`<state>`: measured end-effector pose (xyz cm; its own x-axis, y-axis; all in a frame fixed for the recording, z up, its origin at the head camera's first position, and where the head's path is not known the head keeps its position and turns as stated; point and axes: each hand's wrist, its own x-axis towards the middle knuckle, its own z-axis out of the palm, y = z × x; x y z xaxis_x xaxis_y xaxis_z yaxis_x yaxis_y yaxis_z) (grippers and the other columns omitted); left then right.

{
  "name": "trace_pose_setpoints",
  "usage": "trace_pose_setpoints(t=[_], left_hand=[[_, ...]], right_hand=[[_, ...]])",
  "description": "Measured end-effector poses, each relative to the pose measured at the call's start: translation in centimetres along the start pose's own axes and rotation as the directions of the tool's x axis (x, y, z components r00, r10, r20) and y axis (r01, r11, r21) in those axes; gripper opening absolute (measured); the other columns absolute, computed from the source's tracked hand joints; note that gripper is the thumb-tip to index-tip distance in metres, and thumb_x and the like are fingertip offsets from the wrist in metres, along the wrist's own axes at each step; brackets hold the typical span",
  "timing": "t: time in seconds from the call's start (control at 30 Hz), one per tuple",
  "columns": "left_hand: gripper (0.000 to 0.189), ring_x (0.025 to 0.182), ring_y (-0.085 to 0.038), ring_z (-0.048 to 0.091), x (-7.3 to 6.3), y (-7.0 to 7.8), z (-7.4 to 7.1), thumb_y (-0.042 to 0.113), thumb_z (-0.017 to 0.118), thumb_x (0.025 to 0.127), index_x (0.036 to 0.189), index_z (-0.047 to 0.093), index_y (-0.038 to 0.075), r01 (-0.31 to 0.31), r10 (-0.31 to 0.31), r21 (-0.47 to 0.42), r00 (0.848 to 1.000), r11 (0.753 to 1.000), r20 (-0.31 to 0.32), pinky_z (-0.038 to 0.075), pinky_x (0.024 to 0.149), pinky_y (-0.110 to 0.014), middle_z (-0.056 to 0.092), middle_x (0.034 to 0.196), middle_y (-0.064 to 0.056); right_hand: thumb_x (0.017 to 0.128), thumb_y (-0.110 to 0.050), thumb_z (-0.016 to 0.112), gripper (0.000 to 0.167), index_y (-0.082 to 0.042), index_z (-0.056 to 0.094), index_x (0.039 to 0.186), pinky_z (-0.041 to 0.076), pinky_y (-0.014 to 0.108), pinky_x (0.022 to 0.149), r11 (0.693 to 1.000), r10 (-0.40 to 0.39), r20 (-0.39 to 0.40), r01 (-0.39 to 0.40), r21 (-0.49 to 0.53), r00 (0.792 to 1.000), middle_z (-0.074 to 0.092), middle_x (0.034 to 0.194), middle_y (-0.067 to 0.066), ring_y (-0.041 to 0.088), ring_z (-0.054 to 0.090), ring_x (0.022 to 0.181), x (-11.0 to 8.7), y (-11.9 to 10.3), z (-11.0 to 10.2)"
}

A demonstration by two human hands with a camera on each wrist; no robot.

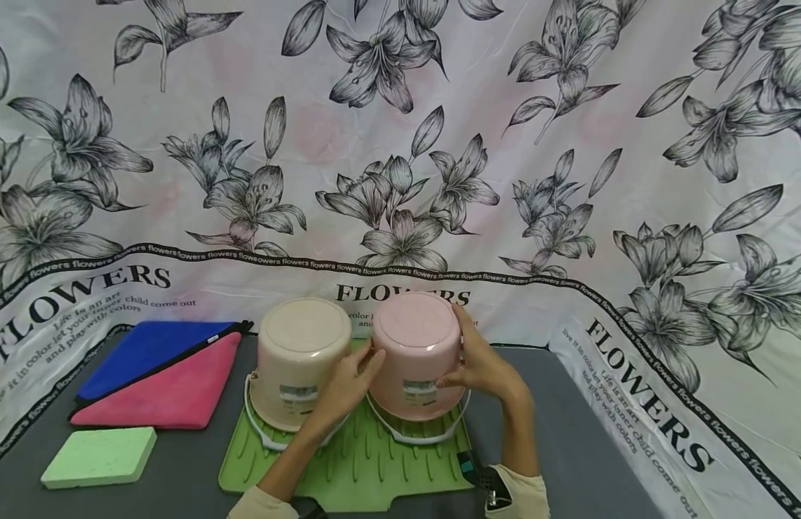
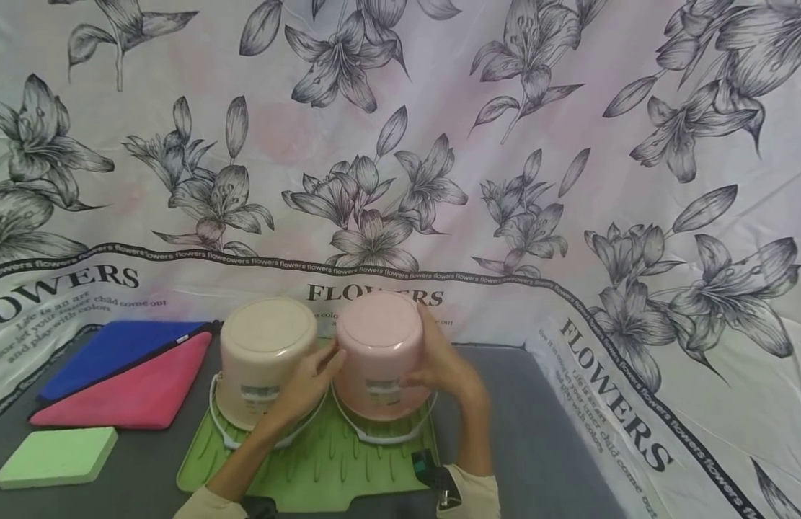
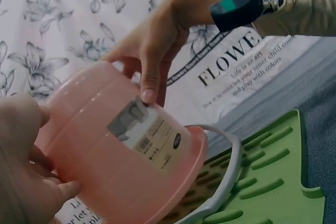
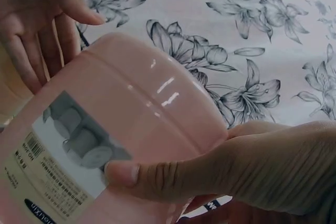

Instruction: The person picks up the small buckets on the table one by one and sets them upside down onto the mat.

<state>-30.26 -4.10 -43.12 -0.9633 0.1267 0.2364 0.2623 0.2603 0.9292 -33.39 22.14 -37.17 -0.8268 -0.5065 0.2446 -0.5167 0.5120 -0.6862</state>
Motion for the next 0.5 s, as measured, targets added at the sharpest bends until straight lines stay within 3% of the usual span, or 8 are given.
trace_pose_setpoints(t=[0.2,0.3,0.4,0.5], left_hand=[[0.072,0.145,-0.047,0.050,-0.1,-1.4,0.2,0.049,0.038,0.113,0.155,0.040,-0.009,0.068,-0.055,-0.174,0.996,0.982,0.076,0.035,0.124,-0.057,0.044,0.160,-0.028],[0.071,0.147,-0.048,0.047,-0.2,-1.7,0.0,0.047,0.035,0.114,0.155,0.037,-0.011,0.080,-0.060,-0.207,0.993,0.975,0.099,0.031,0.126,-0.058,0.041,0.161,-0.030],[0.068,0.149,-0.049,0.043,-0.2,-1.6,-0.1,0.044,0.034,0.115,0.157,0.034,-0.009,0.079,-0.054,-0.221,0.991,0.972,0.120,0.028,0.127,-0.057,0.035,0.165,-0.027],[0.065,0.149,-0.049,0.042,-0.1,-1.5,-0.2,0.041,0.035,0.115,0.157,0.034,-0.008,0.066,-0.038,-0.223,0.991,0.973,0.126,0.028,0.127,-0.057,0.033,0.166,-0.026]], right_hand=[[0.073,-0.010,0.096,0.121,-0.001,0.009,0.158,0.041,0.065,0.117,0.995,0.090,0.049,-0.088,-0.051,0.995,0.044,0.151,0.034,0.051,0.048,0.142,-0.4,0.0,0.2],[0.077,-0.010,0.093,0.120,0.003,0.005,0.157,0.055,0.053,0.101,0.991,0.126,0.086,-0.123,-0.045,0.988,0.054,0.139,0.036,0.044,0.066,0.118,-0.3,0.0,0.4],[0.080,-0.008,0.091,0.118,0.005,0.001,0.157,0.059,0.038,0.085,0.987,0.163,0.118,-0.161,-0.030,0.979,0.057,0.132,0.040,0.033,0.072,0.100,-0.6,0.0,0.2],[0.081,-0.008,0.090,0.114,0.002,0.004,0.155,0.060,0.035,0.082,0.978,0.209,0.136,-0.211,-0.004,0.968,0.055,0.134,0.043,0.031,0.074,0.099,-0.8,0.0,-0.1]])
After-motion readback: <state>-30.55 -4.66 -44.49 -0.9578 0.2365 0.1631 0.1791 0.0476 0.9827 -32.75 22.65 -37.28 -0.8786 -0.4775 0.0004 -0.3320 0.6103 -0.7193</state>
